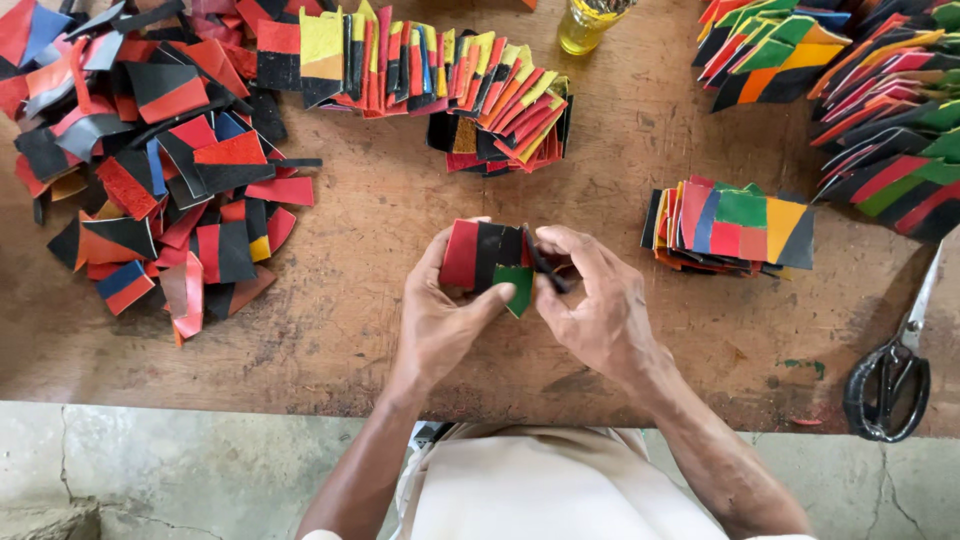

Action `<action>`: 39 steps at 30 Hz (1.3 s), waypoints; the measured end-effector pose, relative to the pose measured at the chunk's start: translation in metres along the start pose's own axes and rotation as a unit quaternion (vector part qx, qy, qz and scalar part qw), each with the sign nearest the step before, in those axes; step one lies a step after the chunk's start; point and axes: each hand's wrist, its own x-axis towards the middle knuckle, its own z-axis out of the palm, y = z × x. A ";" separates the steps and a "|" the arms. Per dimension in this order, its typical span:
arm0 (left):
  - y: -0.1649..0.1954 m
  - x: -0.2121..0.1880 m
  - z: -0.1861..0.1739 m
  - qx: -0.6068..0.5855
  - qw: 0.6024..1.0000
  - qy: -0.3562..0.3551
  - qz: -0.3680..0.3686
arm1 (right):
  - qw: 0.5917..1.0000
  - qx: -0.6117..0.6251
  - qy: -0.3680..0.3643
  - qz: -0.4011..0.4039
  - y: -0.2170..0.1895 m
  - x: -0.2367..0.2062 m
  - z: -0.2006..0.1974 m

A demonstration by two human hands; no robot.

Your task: The person sits at a wooden workbench and assembles small colorful foam pieces into patchwork panels, aligning pieces edge to edge by hand and stacking the finished panels with other completed stacks on the table. Loose foam pieces are picked one at a time from piles around the work area.

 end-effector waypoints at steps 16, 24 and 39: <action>-0.011 -0.011 -0.020 -0.084 0.995 0.030 -0.035 | 0.999 0.008 0.007 0.040 -0.013 0.001 -0.025; 0.009 0.006 -0.022 -0.021 0.994 -0.097 -0.043 | 0.928 0.263 -0.097 0.245 0.016 -0.007 -0.012; 0.014 0.018 -0.021 0.006 0.989 -0.098 -0.108 | 0.912 0.302 -0.090 0.262 0.012 0.005 0.000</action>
